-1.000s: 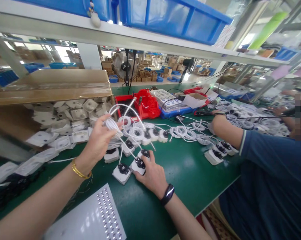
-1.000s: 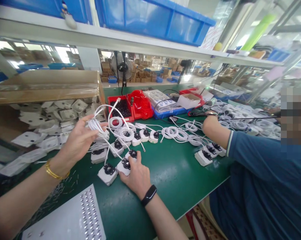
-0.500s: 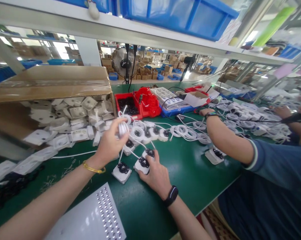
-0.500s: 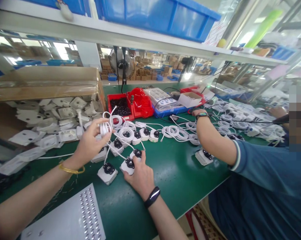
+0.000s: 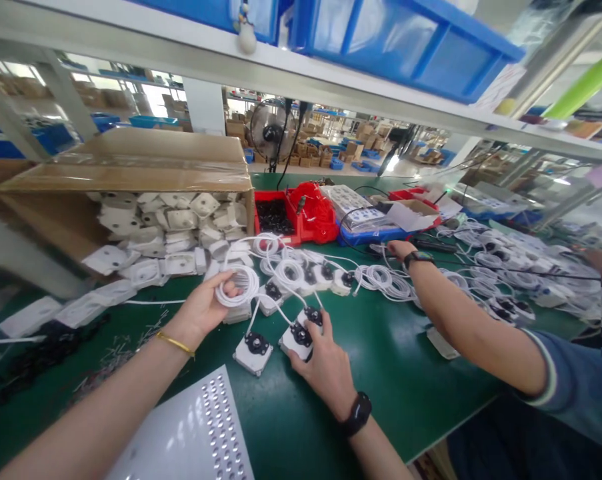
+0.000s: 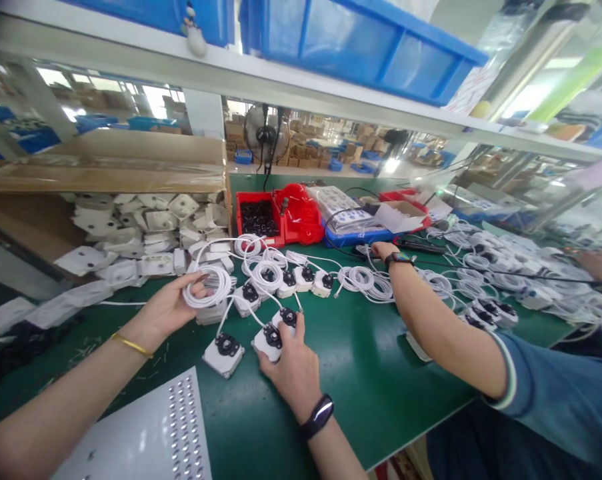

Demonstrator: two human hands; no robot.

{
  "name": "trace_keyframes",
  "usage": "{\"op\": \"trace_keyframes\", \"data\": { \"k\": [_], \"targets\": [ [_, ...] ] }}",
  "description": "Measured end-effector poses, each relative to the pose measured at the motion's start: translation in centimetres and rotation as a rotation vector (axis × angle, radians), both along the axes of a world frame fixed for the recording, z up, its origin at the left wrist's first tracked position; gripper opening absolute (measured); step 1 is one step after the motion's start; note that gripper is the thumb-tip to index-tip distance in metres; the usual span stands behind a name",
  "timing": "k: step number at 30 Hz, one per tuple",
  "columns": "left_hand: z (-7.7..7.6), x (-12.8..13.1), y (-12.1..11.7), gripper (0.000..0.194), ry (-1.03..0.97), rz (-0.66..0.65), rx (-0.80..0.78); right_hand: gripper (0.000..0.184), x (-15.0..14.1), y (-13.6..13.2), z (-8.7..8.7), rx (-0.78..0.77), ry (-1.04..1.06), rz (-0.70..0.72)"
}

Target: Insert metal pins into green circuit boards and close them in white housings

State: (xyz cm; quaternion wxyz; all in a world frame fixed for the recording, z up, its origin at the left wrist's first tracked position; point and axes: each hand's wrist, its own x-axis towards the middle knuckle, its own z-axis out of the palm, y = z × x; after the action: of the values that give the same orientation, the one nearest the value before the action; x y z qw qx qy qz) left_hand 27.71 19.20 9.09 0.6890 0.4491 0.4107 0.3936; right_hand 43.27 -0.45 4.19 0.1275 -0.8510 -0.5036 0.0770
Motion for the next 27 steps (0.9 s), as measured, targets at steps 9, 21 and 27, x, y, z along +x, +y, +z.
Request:
{"op": "trace_keyframes", "data": {
  "k": [9, 21, 27],
  "targets": [
    [-0.7, 5.0, 4.1, 0.039, 0.302, -0.030, 0.324, 0.046, -0.2, 0.2, -0.5, 0.022, -0.027, 0.019],
    [-0.9, 9.1, 8.5, 0.026, 0.184, -0.735, 0.349, 0.047, -0.3, 0.4, -0.8, 0.017, -0.026, 0.021],
    [-1.8, 10.6, 8.9, 0.028, 0.242, -0.875, 0.445, 0.049, -0.1, 0.5, -1.0, 0.004, -0.012, 0.015]
  ]
}}
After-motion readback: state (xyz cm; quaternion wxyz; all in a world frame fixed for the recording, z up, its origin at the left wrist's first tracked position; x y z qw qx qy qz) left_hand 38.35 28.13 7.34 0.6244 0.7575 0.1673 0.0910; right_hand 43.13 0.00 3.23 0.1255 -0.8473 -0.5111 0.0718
